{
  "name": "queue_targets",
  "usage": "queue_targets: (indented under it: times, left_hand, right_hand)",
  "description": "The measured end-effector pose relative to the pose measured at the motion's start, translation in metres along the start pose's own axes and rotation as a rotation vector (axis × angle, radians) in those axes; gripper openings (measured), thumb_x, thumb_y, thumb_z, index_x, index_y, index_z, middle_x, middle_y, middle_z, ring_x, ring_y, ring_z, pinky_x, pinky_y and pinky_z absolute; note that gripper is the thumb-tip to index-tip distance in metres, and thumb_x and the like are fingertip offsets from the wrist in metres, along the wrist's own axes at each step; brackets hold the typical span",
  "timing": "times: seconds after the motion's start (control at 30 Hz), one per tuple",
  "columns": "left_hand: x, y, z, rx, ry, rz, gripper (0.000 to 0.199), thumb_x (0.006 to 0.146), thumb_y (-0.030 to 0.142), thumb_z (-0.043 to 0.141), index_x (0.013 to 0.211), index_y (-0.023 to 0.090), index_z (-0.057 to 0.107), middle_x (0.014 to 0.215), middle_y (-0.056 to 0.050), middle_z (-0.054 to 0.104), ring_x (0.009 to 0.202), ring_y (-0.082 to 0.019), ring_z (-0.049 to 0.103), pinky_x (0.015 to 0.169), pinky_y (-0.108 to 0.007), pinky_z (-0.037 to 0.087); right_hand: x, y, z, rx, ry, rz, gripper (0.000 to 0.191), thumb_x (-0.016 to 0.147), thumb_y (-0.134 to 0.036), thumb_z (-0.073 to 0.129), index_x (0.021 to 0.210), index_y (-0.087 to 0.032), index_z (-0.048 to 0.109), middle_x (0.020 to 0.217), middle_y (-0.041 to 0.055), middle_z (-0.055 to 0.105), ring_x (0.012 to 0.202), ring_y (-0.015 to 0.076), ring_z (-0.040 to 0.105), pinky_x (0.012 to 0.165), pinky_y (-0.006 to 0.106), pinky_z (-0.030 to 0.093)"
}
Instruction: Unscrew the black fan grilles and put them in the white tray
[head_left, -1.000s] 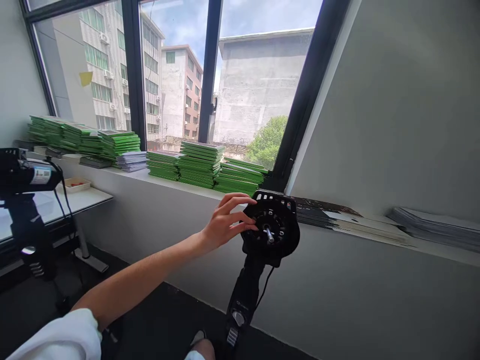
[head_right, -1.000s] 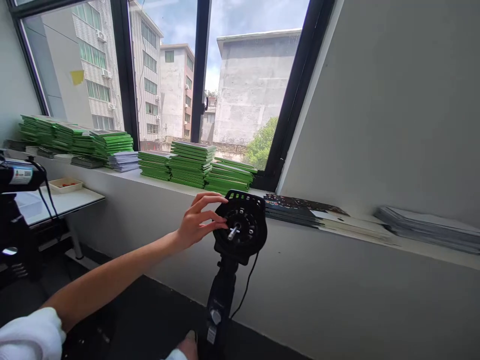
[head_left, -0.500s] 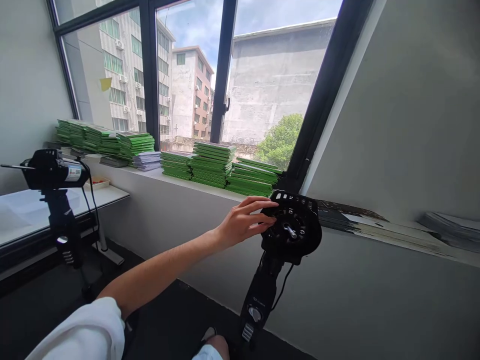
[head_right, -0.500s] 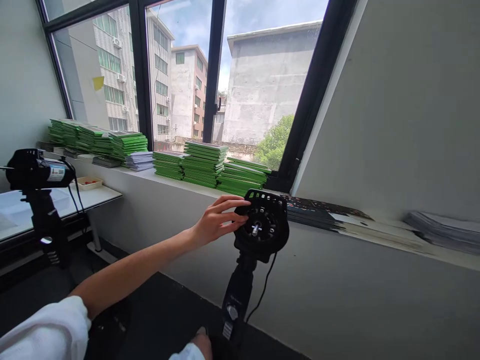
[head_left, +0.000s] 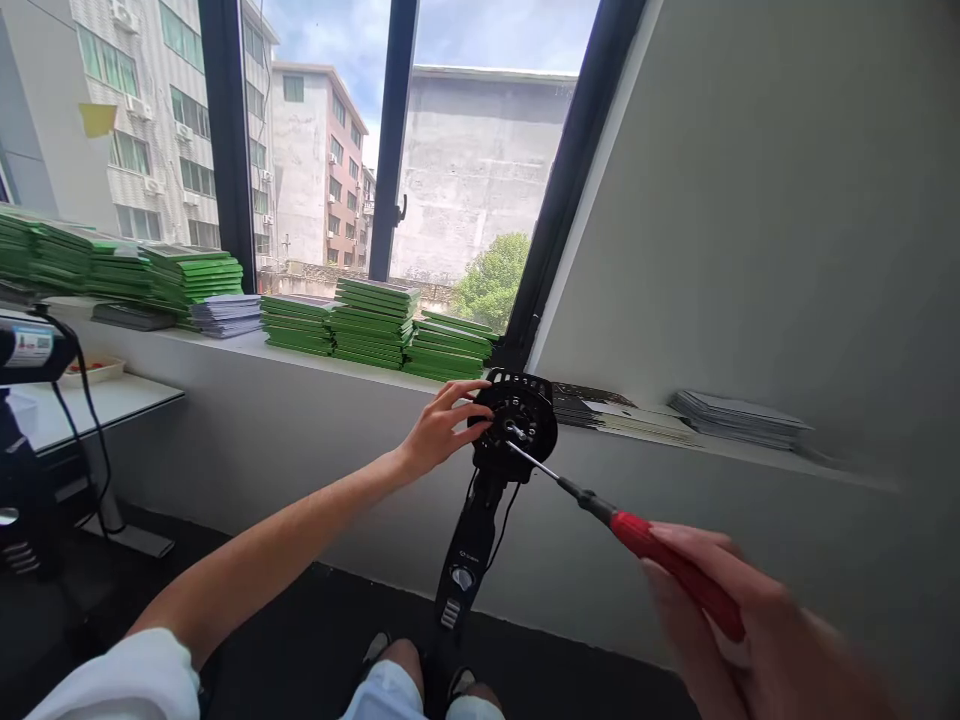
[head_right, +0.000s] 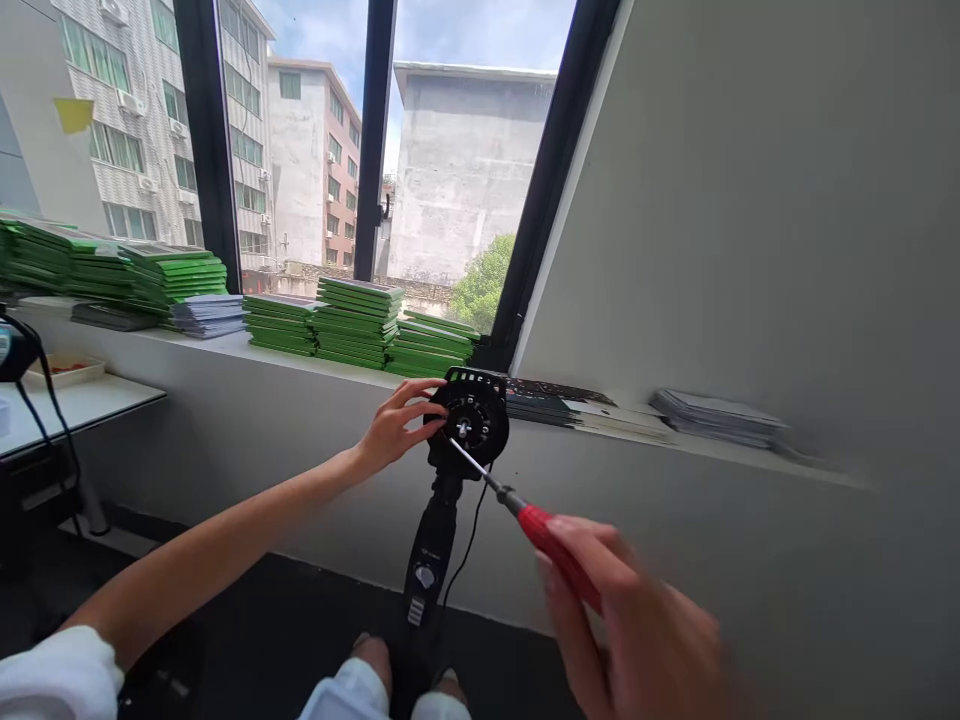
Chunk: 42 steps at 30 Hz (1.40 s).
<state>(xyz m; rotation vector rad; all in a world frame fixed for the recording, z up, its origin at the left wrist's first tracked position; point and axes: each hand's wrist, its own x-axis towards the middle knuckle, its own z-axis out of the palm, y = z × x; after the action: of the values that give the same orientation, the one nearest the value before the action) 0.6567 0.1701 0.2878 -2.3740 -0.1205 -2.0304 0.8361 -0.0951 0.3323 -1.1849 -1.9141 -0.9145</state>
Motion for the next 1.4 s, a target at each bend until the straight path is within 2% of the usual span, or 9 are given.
queue_targets:
  times: [0.13,0.53,0.67,0.73,0.83,0.9,1.07,1.23,1.4]
  left_hand:
    - [0.000,-0.001,-0.003,0.012,-0.031,-0.001,0.012,0.094,0.026,0.066,0.101,0.020,0.074,0.130,-0.013,0.066,0.111,-0.022,0.064,0.098,-0.044,0.057]
    - [0.002,-0.001,-0.003,0.046,-0.053,0.022,0.016,0.097,0.028,0.062,0.106,0.019,0.072,0.133,-0.012,0.065,0.116,-0.023,0.063,0.098,-0.043,0.058]
    - [0.002,-0.003,-0.003,0.037,-0.040,0.021,0.016,0.097,0.027,0.062,0.106,0.019,0.072,0.132,-0.012,0.065,0.117,-0.023,0.062,0.098,-0.042,0.058]
    - [0.002,-0.005,-0.002,0.024,-0.046,0.023,0.017,0.097,0.027,0.062,0.107,0.019,0.072,0.133,-0.013,0.065,0.117,-0.023,0.061,0.098,-0.042,0.058]
    - [0.003,-0.008,-0.001,0.018,-0.078,0.010,0.018,0.098,0.029,0.060,0.108,0.020,0.073,0.134,-0.013,0.064,0.119,-0.024,0.061,0.100,-0.044,0.057]
    - [0.003,-0.010,0.001,0.023,-0.091,-0.008,0.021,0.100,0.031,0.057,0.109,0.021,0.072,0.134,-0.013,0.064,0.121,-0.025,0.059,0.101,-0.046,0.057]
    - [-0.002,-0.014,0.005,0.014,-0.077,-0.026,0.024,0.100,0.034,0.057,0.112,0.021,0.072,0.138,-0.012,0.061,0.123,-0.026,0.058,0.104,-0.048,0.056]
    - [-0.003,-0.010,0.004,-0.115,-0.048,-0.057,0.030,0.103,0.035,0.049,0.112,0.019,0.072,0.146,-0.016,0.053,0.127,-0.025,0.057,0.106,-0.046,0.054]
    - [0.021,-0.001,0.008,-0.285,0.020,-0.192,0.037,0.103,0.039,0.046,0.132,0.021,0.062,0.150,-0.014,0.051,0.136,-0.026,0.052,0.115,-0.045,0.046]
  right_hand:
    - [0.049,-0.011,0.011,-0.175,0.000,-0.176,0.019,0.101,-0.026,0.053,0.119,-0.020,0.056,0.097,0.0013,0.075,0.073,0.0074,0.069,0.063,0.021,0.046]
    - [0.075,-0.017,0.031,-0.451,-0.014,-0.392,0.008,0.098,-0.019,0.057,0.105,-0.016,0.061,0.083,0.0002,0.071,0.067,0.0086,0.060,0.058,0.027,0.035]
    - [0.085,-0.016,0.030,-0.476,-0.085,-0.431,0.017,0.100,-0.012,0.049,0.108,-0.017,0.063,0.089,0.0018,0.073,0.070,0.0081,0.061,0.057,0.026,0.033]
    - [0.095,-0.018,0.029,-0.521,-0.111,-0.446,0.025,0.105,-0.022,0.040,0.101,-0.017,0.064,0.078,0.0007,0.070,0.060,0.0071,0.059,0.051,0.025,0.028]
    - [0.116,-0.025,0.025,-0.711,-0.223,-0.352,0.054,0.107,-0.046,0.026,0.079,-0.017,0.062,0.045,-0.0018,0.050,0.038,0.0101,0.047,0.045,0.026,0.015]
    - [0.132,-0.029,0.024,-0.788,-0.370,-0.219,0.057,0.105,-0.050,0.025,0.075,-0.017,0.060,0.038,-0.0009,0.044,0.035,0.0141,0.047,0.045,0.026,0.013]
    - [0.155,-0.031,0.021,-0.505,-0.698,-0.078,0.025,0.099,-0.033,0.042,0.111,-0.018,0.058,0.075,0.0043,0.075,0.052,0.0159,0.063,0.046,0.023,0.024]
    - [0.163,-0.037,0.016,-0.813,-0.617,-0.094,0.055,0.104,-0.051,0.021,0.090,-0.018,0.063,0.046,0.0057,0.057,0.046,0.0233,0.059,0.046,0.027,0.019]
    - [0.164,-0.028,0.026,-0.575,-0.555,-0.231,0.029,0.100,-0.039,0.038,0.105,-0.019,0.058,0.062,0.0022,0.067,0.046,0.0174,0.058,0.045,0.025,0.022]
